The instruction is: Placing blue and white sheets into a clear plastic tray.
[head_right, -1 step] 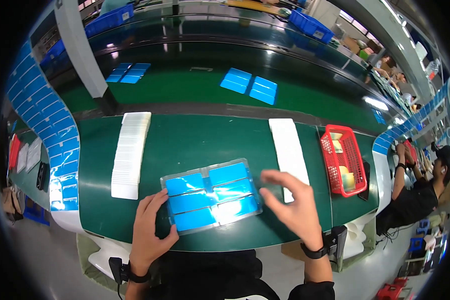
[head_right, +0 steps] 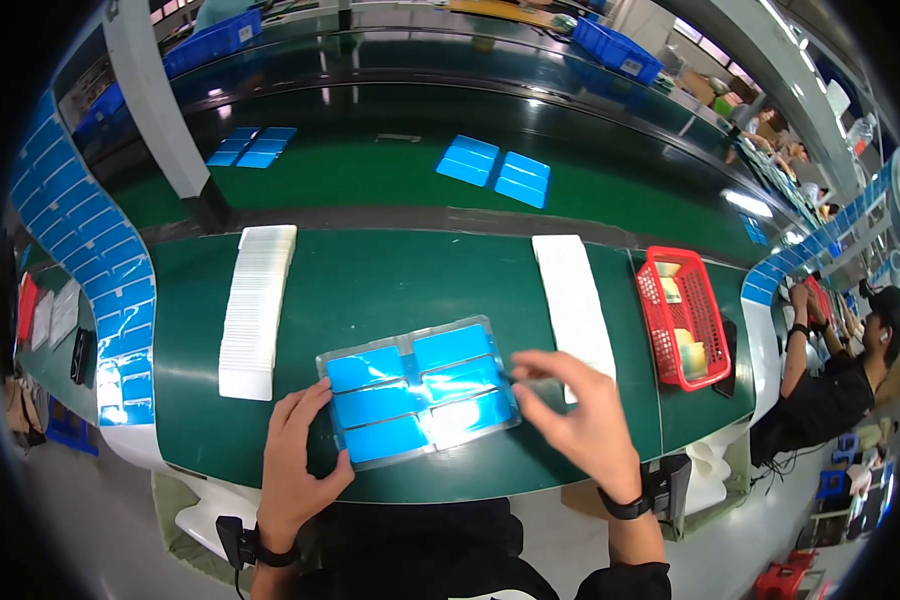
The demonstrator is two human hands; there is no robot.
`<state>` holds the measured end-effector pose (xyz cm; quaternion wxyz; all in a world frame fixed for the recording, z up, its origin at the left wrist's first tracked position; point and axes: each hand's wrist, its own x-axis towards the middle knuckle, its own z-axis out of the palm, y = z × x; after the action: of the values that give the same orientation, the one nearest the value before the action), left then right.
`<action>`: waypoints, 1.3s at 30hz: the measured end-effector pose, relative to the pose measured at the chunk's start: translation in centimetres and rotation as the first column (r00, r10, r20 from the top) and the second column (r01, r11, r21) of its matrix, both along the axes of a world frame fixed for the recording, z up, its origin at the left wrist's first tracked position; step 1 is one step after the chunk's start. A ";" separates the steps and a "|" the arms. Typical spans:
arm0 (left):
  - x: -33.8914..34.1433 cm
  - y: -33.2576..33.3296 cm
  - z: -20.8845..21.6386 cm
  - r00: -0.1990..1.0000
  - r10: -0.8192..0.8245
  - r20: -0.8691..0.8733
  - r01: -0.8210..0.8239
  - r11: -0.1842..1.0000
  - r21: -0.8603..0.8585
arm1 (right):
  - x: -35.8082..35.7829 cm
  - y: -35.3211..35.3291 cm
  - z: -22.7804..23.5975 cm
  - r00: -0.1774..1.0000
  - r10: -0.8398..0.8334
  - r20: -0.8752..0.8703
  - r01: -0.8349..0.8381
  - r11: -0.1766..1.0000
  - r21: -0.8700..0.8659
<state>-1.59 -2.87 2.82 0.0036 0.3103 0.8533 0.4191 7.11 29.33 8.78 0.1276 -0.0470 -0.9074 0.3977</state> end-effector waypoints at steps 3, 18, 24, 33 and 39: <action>0.1 -0.1 -0.3 1.000 0.019 -0.019 -0.019 0.999 -0.026 | 0.8 -1.0 -0.9 0.999 0.028 0.038 -0.033 0.989 0.144; 0.4 -0.4 -0.7 0.999 0.030 -0.031 -0.031 0.999 -0.024 | -2.6 1.4 0.8 0.960 0.170 0.221 -0.217 0.954 0.209; 0.4 -0.3 -0.8 0.999 0.030 -0.041 -0.031 0.999 -0.024 | -6.3 1.8 -1.5 0.976 0.195 0.101 -0.213 0.949 0.234; 0.0 0.3 -0.2 0.998 0.026 -0.055 -0.028 0.999 -0.031 | -7.2 3.0 -2.0 0.944 0.256 0.207 -0.285 0.950 0.124; -0.7 -0.5 0.9 0.996 -0.089 -0.028 0.088 0.996 -0.031 | -5.0 2.5 -1.6 0.950 0.230 0.213 -0.249 0.966 0.069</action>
<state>-2.32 -3.36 3.77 0.0141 0.3538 0.8447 0.4014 2.06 31.79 7.15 -0.0129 0.0294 -0.9325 0.3596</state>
